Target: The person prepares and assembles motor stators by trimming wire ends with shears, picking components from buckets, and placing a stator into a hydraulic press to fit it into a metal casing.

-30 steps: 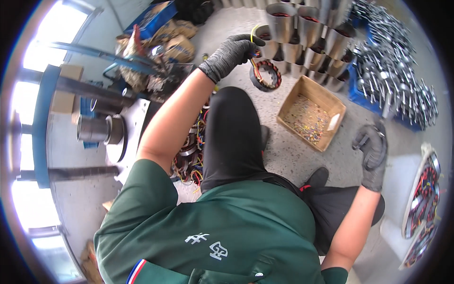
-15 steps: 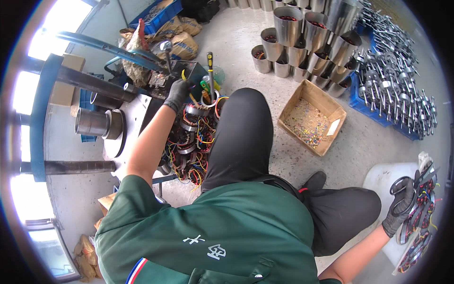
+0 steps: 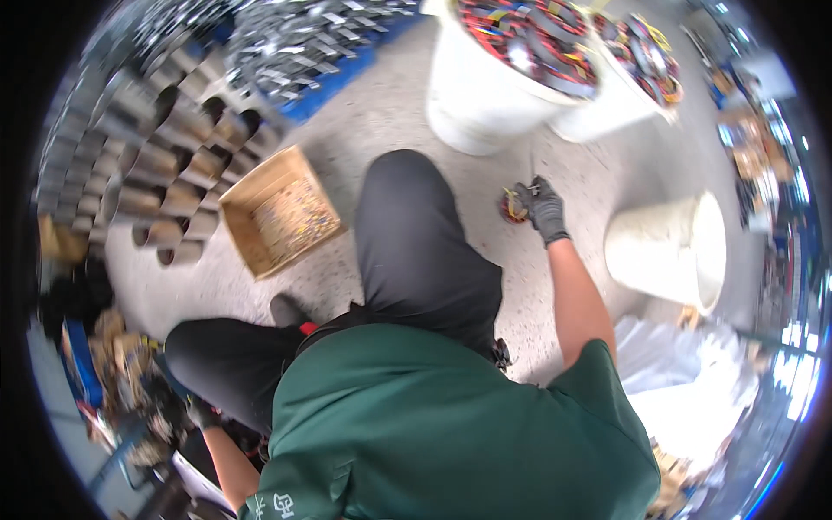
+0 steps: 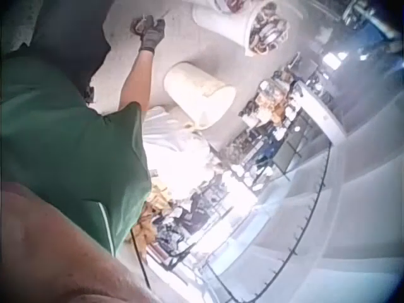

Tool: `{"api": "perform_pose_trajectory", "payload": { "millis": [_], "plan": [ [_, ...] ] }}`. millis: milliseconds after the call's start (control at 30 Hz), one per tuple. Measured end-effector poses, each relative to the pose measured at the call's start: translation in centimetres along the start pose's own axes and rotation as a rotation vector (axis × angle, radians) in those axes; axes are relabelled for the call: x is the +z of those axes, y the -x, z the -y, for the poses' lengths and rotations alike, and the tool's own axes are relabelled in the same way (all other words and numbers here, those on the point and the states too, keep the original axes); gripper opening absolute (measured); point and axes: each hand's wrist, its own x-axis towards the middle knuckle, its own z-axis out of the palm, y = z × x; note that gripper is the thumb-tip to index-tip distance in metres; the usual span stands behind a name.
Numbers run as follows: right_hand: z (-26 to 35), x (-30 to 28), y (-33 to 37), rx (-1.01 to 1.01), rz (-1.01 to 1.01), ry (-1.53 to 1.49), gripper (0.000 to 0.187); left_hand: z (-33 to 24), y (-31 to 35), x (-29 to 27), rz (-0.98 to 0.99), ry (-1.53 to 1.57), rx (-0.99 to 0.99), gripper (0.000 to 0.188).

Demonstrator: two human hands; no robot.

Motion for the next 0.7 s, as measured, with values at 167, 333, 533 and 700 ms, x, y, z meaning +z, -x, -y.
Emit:
{"api": "perform_pose_trajectory", "payload": {
  "millis": [167,333,533,700],
  "plan": [
    [-8.7,2.5,4.9,0.386,0.041,0.169,0.068,-7.0,-1.1,1.4,0.109,-0.776,0.213,0.04],
    [-9.8,7.6,6.1,0.116,0.184,0.319,0.037,-16.6,-4.3,1.8,0.254,-0.105,0.139,0.037],
    [-7.6,10.4,1.0,-0.016,0.064,0.47,0.028,-24.7,1.6,16.2,0.298,-0.672,0.895,0.03],
    [-11.5,14.9,-4.1,0.033,0.088,0.494,0.02,-27.8,17.2,32.6,0.439,-0.442,0.696,0.033]
  ]
}}
